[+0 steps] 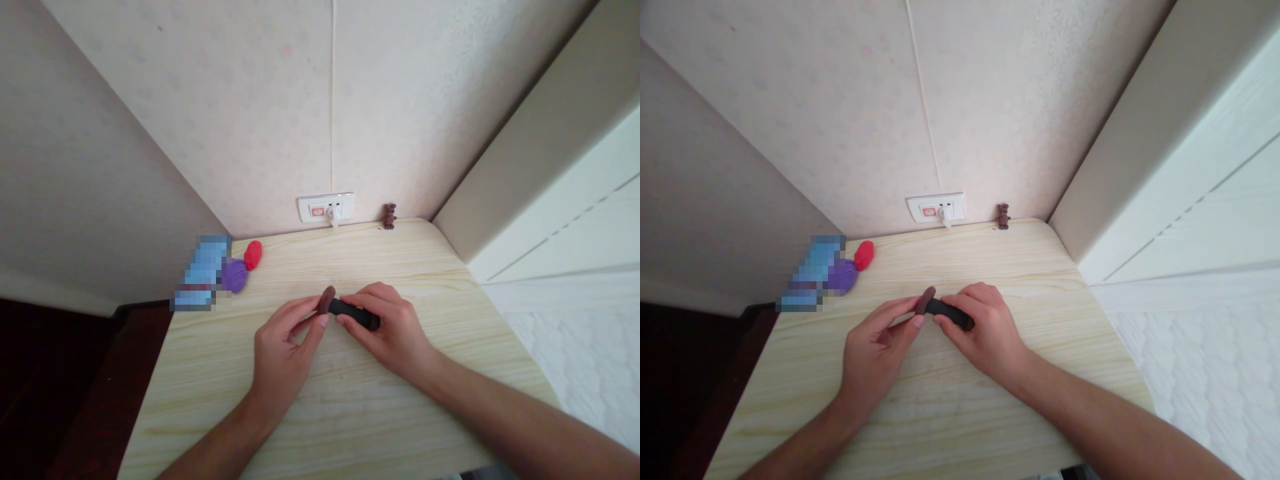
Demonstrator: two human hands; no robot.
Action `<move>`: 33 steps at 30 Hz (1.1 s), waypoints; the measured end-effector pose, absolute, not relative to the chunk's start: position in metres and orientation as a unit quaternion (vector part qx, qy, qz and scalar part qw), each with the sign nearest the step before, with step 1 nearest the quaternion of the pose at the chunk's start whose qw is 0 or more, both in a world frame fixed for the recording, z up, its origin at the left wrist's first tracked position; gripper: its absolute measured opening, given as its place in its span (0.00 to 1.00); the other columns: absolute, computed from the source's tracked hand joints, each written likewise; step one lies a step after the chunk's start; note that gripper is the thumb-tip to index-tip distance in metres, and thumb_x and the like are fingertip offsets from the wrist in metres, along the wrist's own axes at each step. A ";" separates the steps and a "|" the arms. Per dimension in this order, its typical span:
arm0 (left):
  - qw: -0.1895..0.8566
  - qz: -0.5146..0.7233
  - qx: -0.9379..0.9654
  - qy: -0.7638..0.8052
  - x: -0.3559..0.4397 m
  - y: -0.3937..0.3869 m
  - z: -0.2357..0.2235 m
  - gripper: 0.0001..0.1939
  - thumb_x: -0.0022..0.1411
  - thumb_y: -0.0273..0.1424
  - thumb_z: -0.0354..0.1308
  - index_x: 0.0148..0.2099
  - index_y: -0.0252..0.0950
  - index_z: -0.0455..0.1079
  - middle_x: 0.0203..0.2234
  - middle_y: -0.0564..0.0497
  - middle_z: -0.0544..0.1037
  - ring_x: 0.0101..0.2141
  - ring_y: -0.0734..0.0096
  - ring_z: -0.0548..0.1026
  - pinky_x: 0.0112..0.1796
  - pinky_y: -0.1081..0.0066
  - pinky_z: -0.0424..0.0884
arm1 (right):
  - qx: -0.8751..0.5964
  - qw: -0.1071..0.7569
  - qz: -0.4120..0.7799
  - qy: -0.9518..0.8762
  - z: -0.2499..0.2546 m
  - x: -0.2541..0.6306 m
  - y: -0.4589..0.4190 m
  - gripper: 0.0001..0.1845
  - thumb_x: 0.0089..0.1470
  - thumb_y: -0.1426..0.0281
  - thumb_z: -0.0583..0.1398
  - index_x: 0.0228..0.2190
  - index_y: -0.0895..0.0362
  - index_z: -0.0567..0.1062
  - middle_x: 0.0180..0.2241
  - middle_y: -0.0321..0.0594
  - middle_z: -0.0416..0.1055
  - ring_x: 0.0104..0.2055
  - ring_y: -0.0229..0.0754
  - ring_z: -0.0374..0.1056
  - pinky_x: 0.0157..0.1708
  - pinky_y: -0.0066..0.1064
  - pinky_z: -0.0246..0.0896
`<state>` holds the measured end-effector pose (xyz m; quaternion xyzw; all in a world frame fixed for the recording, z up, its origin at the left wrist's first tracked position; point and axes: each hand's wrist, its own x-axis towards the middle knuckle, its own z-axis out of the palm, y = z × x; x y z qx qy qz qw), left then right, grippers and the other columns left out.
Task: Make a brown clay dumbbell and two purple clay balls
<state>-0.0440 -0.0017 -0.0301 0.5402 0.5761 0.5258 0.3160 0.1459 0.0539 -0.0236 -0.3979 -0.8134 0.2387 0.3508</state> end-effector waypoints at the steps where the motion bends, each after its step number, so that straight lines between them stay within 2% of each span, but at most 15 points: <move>1: 0.312 0.524 0.547 0.573 -0.044 -0.002 -0.031 0.14 0.62 0.31 0.65 0.50 0.45 0.81 0.47 0.48 0.81 0.47 0.59 0.79 0.47 0.62 0.79 | -0.398 0.352 0.241 -0.813 -0.023 0.146 0.054 0.11 0.60 0.64 0.65 0.43 0.55 0.81 0.35 0.44 0.78 0.38 0.47 0.71 0.40 0.43 0.68; 7: 0.297 0.520 0.560 0.573 -0.046 -0.004 -0.034 0.17 0.60 0.29 0.65 0.52 0.47 0.80 0.48 0.47 0.81 0.48 0.56 0.79 0.51 0.57 0.77 | -0.396 0.358 0.249 -0.808 -0.022 0.146 0.054 0.10 0.59 0.65 0.65 0.42 0.55 0.81 0.34 0.44 0.77 0.37 0.47 0.71 0.40 0.42 0.68; 14: 0.300 0.525 0.555 0.571 -0.048 -0.004 -0.033 0.16 0.58 0.28 0.66 0.50 0.45 0.81 0.49 0.46 0.81 0.50 0.53 0.78 0.54 0.55 0.74 | -0.396 0.360 0.258 -0.804 -0.022 0.145 0.054 0.09 0.59 0.65 0.65 0.41 0.54 0.80 0.33 0.43 0.77 0.37 0.46 0.71 0.38 0.40 0.68; 18: 0.365 0.554 0.511 0.547 -0.048 -0.001 -0.032 0.11 0.61 0.30 0.65 0.47 0.42 0.81 0.51 0.45 0.79 0.53 0.55 0.77 0.57 0.56 0.72 | -0.385 0.363 0.292 -0.797 -0.022 0.146 0.055 0.09 0.58 0.66 0.66 0.41 0.53 0.80 0.35 0.42 0.78 0.37 0.45 0.72 0.37 0.38 0.70; 21: 0.433 0.570 0.455 0.530 -0.046 0.001 -0.030 0.08 0.61 0.32 0.66 0.44 0.39 0.80 0.51 0.44 0.80 0.51 0.58 0.79 0.54 0.60 0.75 | -0.378 0.364 0.321 -0.789 -0.024 0.147 0.055 0.09 0.56 0.66 0.67 0.41 0.53 0.79 0.35 0.41 0.78 0.37 0.43 0.72 0.36 0.35 0.69; 25: 0.480 0.570 0.411 0.525 -0.046 0.005 -0.028 0.12 0.58 0.32 0.69 0.45 0.36 0.78 0.48 0.43 0.83 0.48 0.59 0.81 0.51 0.62 0.77 | -0.375 0.366 0.352 -0.776 -0.025 0.148 0.056 0.11 0.54 0.66 0.68 0.40 0.54 0.79 0.35 0.40 0.78 0.36 0.42 0.73 0.34 0.34 0.69; 28: 0.504 0.578 0.368 0.526 -0.049 0.008 -0.030 0.16 0.58 0.33 0.69 0.48 0.36 0.76 0.47 0.42 0.83 0.50 0.57 0.80 0.54 0.59 0.75 | -0.377 0.385 0.387 -0.748 -0.024 0.148 0.058 0.17 0.52 0.65 0.70 0.43 0.54 0.78 0.38 0.41 0.77 0.39 0.42 0.74 0.37 0.35 0.73; 31: 0.510 0.602 0.318 0.525 -0.054 0.011 -0.030 0.18 0.58 0.34 0.69 0.51 0.36 0.76 0.49 0.42 0.82 0.54 0.55 0.78 0.56 0.56 0.73 | -0.370 0.418 0.421 -0.714 -0.022 0.147 0.058 0.27 0.48 0.66 0.72 0.50 0.54 0.75 0.46 0.44 0.75 0.46 0.46 0.74 0.44 0.39 0.76; 33: 0.511 0.621 0.288 0.520 -0.056 0.013 -0.029 0.18 0.59 0.34 0.69 0.51 0.35 0.76 0.50 0.42 0.82 0.55 0.54 0.77 0.58 0.54 0.71 | -0.361 0.432 0.444 -0.697 -0.023 0.145 0.058 0.32 0.47 0.67 0.73 0.53 0.53 0.72 0.50 0.46 0.73 0.47 0.46 0.75 0.47 0.41 0.77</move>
